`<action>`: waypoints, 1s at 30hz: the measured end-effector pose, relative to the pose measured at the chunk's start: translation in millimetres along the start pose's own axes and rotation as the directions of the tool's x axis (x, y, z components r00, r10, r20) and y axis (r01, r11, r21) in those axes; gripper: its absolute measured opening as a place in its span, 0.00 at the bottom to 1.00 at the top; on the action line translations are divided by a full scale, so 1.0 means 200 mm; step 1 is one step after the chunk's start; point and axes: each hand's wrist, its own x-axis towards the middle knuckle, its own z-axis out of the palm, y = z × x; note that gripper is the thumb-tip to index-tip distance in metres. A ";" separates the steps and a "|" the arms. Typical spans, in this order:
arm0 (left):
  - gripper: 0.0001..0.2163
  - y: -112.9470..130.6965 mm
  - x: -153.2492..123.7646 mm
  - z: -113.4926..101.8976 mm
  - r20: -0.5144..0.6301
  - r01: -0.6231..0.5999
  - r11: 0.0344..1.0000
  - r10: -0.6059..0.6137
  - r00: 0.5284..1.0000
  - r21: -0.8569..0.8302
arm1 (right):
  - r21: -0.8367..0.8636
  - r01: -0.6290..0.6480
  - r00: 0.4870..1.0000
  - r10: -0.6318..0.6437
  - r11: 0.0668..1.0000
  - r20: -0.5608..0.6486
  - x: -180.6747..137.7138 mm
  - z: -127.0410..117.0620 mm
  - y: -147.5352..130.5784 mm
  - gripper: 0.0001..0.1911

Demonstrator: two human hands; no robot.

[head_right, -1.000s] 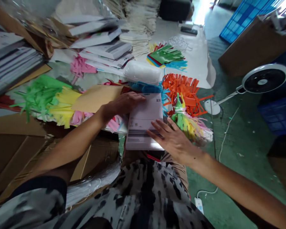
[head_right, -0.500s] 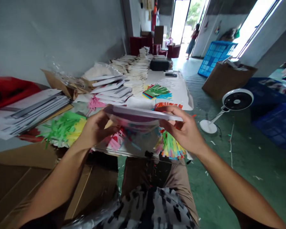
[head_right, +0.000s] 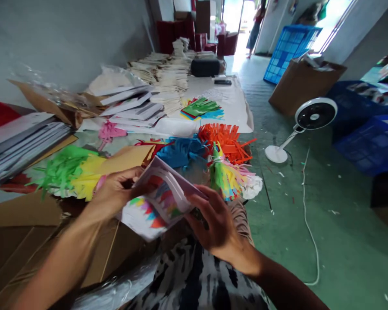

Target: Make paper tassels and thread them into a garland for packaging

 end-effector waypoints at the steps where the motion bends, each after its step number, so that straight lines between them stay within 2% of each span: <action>1: 0.12 0.06 0.05 -0.03 0.062 -0.077 0.993 0.072 0.996 0.086 | 0.024 -0.042 0.999 0.043 0.999 -0.029 -0.03 0.02 0.00 0.27; 3: 0.11 0.19 0.18 -0.07 0.181 -0.274 0.925 0.232 0.956 0.263 | 0.053 -0.135 0.986 0.140 0.989 -0.093 -0.05 0.04 -0.01 0.17; 5: 0.09 0.32 0.34 -0.06 0.345 -0.430 0.792 0.295 0.891 0.433 | 0.091 -0.197 0.973 0.206 0.976 -0.103 -0.05 0.05 -0.02 0.11; 6: 0.09 0.38 0.42 -0.04 0.434 -0.501 0.724 0.303 0.849 0.474 | 0.113 -0.208 0.973 0.217 0.971 -0.073 -0.05 0.06 -0.02 0.11; 8: 0.10 0.45 0.59 0.04 0.584 -0.585 0.616 0.238 0.776 0.527 | 0.157 -0.199 0.980 0.198 0.967 0.024 -0.03 0.05 -0.02 0.18; 10: 0.09 0.47 0.74 0.12 0.700 -0.618 0.554 0.086 0.709 0.558 | 0.186 -0.170 0.981 0.149 0.968 0.124 -0.02 0.01 -0.01 0.25; 12: 0.07 0.44 0.86 0.19 0.742 -0.617 0.527 -0.041 0.669 0.585 | 0.209 -0.156 0.965 0.104 0.965 0.239 0.00 -0.07 0.02 0.26; 14: 0.10 0.37 0.93 0.24 0.753 -0.633 0.506 -0.050 0.656 0.586 | 0.211 -0.175 0.930 0.092 0.962 0.355 0.03 -0.18 0.08 0.25; 16: 0.19 0.28 0.94 0.28 0.741 -0.686 0.467 0.091 0.666 0.558 | 0.116 -0.199 0.919 0.144 0.973 0.368 0.09 -0.29 0.18 0.24; 17: 0.24 0.23 0.91 0.30 0.704 -0.706 0.441 0.203 0.681 0.555 | 0.005 -0.207 0.937 0.197 0.978 0.289 0.14 -0.34 0.25 0.23; 19: 0.25 0.15 0.81 0.35 0.540 -0.685 0.411 0.422 0.728 0.602 | -0.297 -0.176 0.966 0.222 0.939 0.131 0.26 -0.39 0.41 0.21; 20: 0.21 0.12 0.74 0.39 0.418 -0.631 0.427 0.493 0.763 0.648 | -0.428 -0.135 0.971 0.205 0.894 0.121 0.33 -0.40 0.50 0.22; 21: 0.18 0.09 0.66 0.43 0.309 -0.567 0.456 0.523 0.794 0.686 | -0.498 -0.058 0.969 0.170 0.865 0.182 0.39 -0.40 0.60 0.23; 23: 0.16 0.05 0.49 0.54 0.154 -0.473 0.519 0.542 0.826 0.713 | -0.506 0.109 0.936 0.082 0.855 0.341 0.52 -0.36 0.77 0.23; 26: 0.25 -0.01 0.31 0.70 0.088 -0.353 0.519 0.467 0.880 0.778 | -0.406 0.254 0.873 -0.027 0.878 0.487 0.63 -0.26 0.96 0.30; 28: 0.23 -0.06 0.27 0.77 0.049 -0.276 0.488 0.428 0.902 0.828 | -0.359 0.327 0.833 -0.087 0.874 0.546 0.66 -0.20 1.02 0.34; 30: 0.17 -0.10 0.26 0.79 0.032 -0.235 0.466 0.403 0.915 0.853 | -0.341 0.370 0.807 -0.117 0.864 0.578 0.68 -0.16 1.05 0.33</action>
